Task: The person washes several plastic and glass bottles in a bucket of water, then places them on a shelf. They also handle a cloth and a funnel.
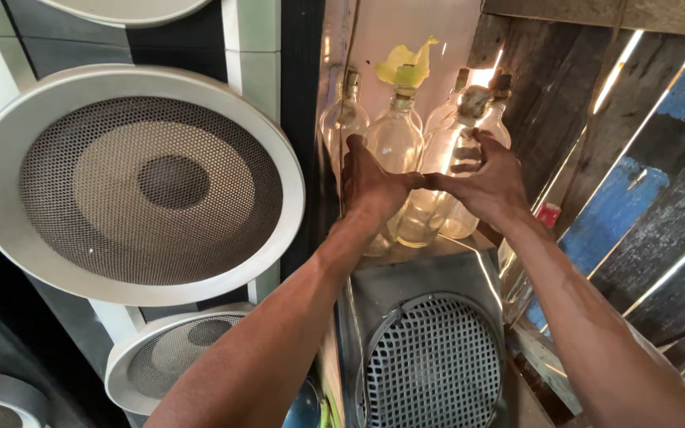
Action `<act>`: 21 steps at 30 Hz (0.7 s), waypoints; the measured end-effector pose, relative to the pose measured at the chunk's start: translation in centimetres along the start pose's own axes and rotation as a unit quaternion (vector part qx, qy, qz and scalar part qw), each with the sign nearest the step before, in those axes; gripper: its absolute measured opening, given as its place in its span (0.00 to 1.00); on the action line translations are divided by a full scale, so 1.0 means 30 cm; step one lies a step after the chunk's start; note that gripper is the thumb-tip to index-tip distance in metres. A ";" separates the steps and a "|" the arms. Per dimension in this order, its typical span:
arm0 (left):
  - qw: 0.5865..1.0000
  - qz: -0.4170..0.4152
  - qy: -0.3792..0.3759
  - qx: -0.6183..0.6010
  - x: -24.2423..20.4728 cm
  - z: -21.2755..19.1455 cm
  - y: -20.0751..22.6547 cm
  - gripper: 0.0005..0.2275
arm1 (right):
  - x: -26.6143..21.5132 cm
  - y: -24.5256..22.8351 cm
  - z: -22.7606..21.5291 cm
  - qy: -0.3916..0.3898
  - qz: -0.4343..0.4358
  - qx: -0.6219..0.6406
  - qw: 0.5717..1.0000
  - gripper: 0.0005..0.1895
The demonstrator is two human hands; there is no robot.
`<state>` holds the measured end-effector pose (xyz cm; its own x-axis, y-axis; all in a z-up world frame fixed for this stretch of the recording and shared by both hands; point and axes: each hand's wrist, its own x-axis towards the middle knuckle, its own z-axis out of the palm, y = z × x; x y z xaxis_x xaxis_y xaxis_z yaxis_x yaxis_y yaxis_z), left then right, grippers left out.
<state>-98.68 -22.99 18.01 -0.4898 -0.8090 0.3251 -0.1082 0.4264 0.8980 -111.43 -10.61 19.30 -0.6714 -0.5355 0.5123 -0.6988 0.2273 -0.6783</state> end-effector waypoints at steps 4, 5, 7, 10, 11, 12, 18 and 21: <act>1.000 -0.023 0.002 -0.010 0.032 0.024 -0.032 0.52 | 0.014 0.031 0.030 -0.018 -0.014 -0.026 0.999 0.58; 1.000 -0.020 0.004 -0.012 0.037 0.028 -0.037 0.52 | 0.020 0.037 0.034 -0.014 -0.024 -0.042 0.999 0.56; 1.000 -0.015 0.010 -0.017 0.046 0.032 -0.045 0.51 | 0.026 0.052 0.045 -0.003 -0.042 -0.058 0.997 0.53; 0.999 -0.051 -0.006 -0.011 0.052 0.034 -0.045 0.50 | 0.010 0.076 0.068 0.021 -0.040 -0.076 0.996 0.52; 0.998 -0.054 -0.008 -0.010 0.050 0.035 -0.043 0.49 | 0.004 0.083 0.074 0.033 -0.025 -0.095 0.995 0.52; 0.998 -0.057 -0.010 -0.008 0.048 0.036 -0.042 0.49 | -0.004 0.090 0.080 0.044 -0.010 -0.114 0.992 0.53; 0.993 -0.051 -0.075 0.075 0.033 0.014 -0.053 0.51 | -0.114 0.149 0.185 -0.041 0.128 -0.148 0.980 0.59; 0.990 -0.059 -0.085 0.094 0.031 0.006 -0.062 0.51 | -0.127 0.180 0.212 -0.003 0.103 -0.096 0.990 0.55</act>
<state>-99.11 -24.47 16.58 -0.6015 -0.7842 0.1521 -0.3250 0.4142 0.8502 -111.06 -12.51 10.33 -0.8032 -0.4671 0.3698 -0.5820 0.4824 -0.6547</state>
